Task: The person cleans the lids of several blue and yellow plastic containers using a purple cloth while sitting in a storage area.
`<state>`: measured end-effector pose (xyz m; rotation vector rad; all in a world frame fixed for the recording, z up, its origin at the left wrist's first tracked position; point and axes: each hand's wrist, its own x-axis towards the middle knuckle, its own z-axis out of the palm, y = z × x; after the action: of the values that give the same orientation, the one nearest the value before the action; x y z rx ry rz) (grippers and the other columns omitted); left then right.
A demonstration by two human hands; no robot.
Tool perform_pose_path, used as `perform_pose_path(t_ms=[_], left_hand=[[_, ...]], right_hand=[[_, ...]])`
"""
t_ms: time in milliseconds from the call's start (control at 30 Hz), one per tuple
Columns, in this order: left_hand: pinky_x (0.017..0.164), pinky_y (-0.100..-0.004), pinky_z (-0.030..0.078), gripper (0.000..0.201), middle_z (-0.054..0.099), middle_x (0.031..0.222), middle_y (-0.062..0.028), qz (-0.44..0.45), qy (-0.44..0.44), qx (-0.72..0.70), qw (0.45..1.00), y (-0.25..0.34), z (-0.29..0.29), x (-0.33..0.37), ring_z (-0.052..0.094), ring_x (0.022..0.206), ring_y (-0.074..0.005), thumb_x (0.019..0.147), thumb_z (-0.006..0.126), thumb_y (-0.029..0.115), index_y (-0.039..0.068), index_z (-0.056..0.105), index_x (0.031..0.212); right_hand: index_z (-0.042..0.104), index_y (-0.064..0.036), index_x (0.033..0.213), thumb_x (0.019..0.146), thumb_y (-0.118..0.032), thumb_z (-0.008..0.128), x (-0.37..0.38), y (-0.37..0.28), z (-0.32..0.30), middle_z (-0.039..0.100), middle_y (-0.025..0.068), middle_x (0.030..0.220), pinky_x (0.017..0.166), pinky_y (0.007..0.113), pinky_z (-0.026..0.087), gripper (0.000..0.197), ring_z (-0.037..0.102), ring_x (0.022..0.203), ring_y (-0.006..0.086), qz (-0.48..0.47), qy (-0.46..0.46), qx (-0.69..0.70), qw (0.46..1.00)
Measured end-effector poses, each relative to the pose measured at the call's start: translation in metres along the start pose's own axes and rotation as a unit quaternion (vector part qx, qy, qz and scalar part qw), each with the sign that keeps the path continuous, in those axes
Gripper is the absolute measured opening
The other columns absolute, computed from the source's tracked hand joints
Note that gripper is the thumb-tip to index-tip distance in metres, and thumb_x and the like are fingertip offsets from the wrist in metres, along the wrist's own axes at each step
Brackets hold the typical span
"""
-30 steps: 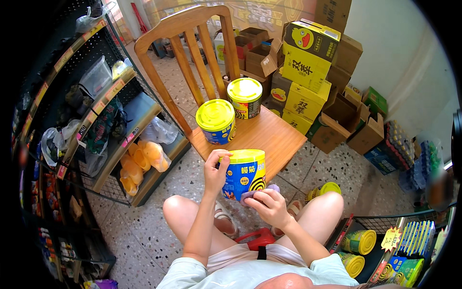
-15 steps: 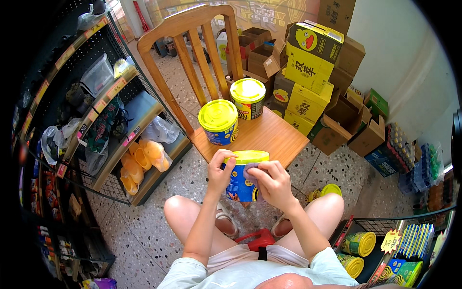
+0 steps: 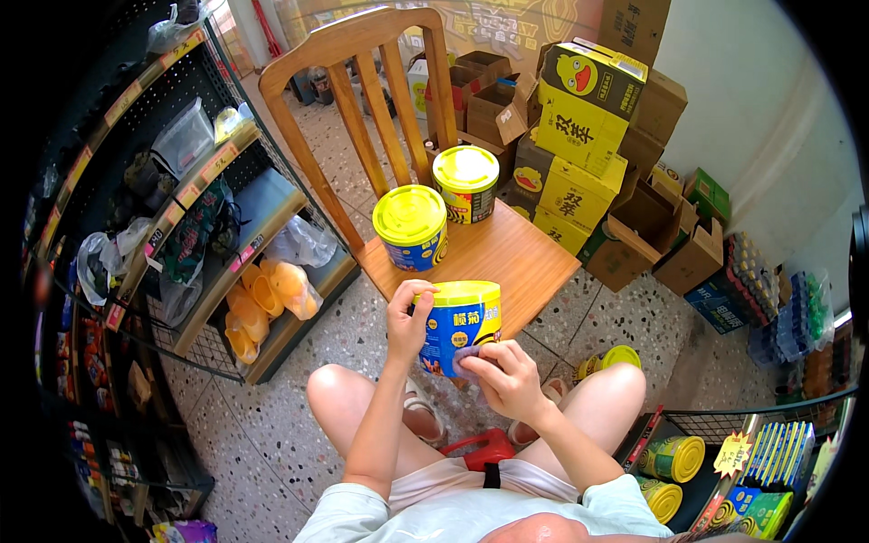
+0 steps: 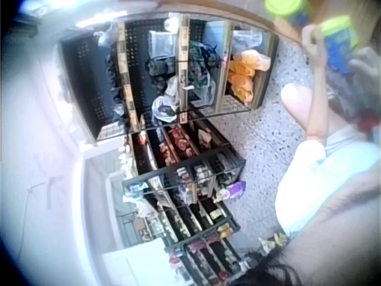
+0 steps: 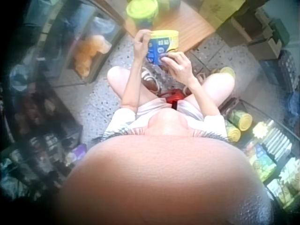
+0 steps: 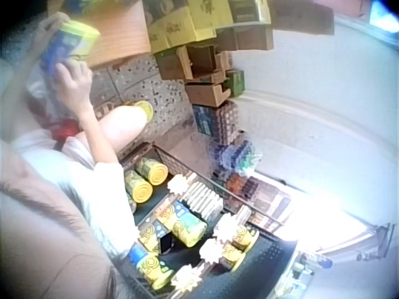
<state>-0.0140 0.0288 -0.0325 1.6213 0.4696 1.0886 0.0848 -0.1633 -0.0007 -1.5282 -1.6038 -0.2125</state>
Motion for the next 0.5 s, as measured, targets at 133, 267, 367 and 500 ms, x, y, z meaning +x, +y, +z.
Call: perform_pose_path(t_ms=[133,267,367,500], left_hand=[[0.089,-0.0296,0.045,0.022,0.064,0.100,-0.0091,-0.042,0.005,-0.015,0.999,-0.001,-0.003,-0.001,0.060,0.098,-0.0184,0.098,0.060,0.021,0.000,0.066,0.093],[0.092,-0.0313,0.045,0.020,0.065,0.106,-0.0102,0.021,0.010,0.040,0.999,0.008,-0.004,0.002,0.060,0.104,-0.0206,0.098,0.058,0.017,0.000,0.068,0.102],[0.097,-0.0373,0.045,0.027,0.067,0.115,-0.0129,0.021,0.009,0.105,0.994,0.034,-0.005,0.007,0.062,0.111,-0.0264,0.095,0.057,0.011,0.003,0.070,0.116],[0.090,-0.0366,0.049,0.019,0.069,0.097,-0.0139,0.060,-0.016,0.179,0.982,0.036,0.004,0.007,0.065,0.099,-0.0298,0.092,0.063,0.015,0.002,0.072,0.101]], right_hand=[[0.070,-0.0132,0.108,0.070,-0.003,0.071,-0.014,0.000,0.003,0.060,0.0046,0.102,0.072,0.037,0.052,0.039,0.060,0.089,0.0253,-0.013,-0.003,-0.005,1.000],[0.070,-0.0136,0.109,0.071,-0.005,0.071,-0.009,0.000,0.003,0.059,0.0045,0.102,0.074,0.037,0.053,0.040,0.060,0.090,0.0249,-0.022,-0.005,-0.009,1.000],[0.070,-0.0139,0.110,0.071,-0.005,0.070,-0.005,-0.003,0.004,0.060,0.0037,0.102,0.074,0.036,0.053,0.039,0.061,0.089,0.0241,-0.032,-0.008,-0.023,0.999],[0.070,-0.0141,0.109,0.071,-0.005,0.070,-0.008,-0.006,0.012,0.061,0.0028,0.101,0.074,0.035,0.054,0.039,0.061,0.089,0.0233,-0.045,0.001,-0.026,0.999]])
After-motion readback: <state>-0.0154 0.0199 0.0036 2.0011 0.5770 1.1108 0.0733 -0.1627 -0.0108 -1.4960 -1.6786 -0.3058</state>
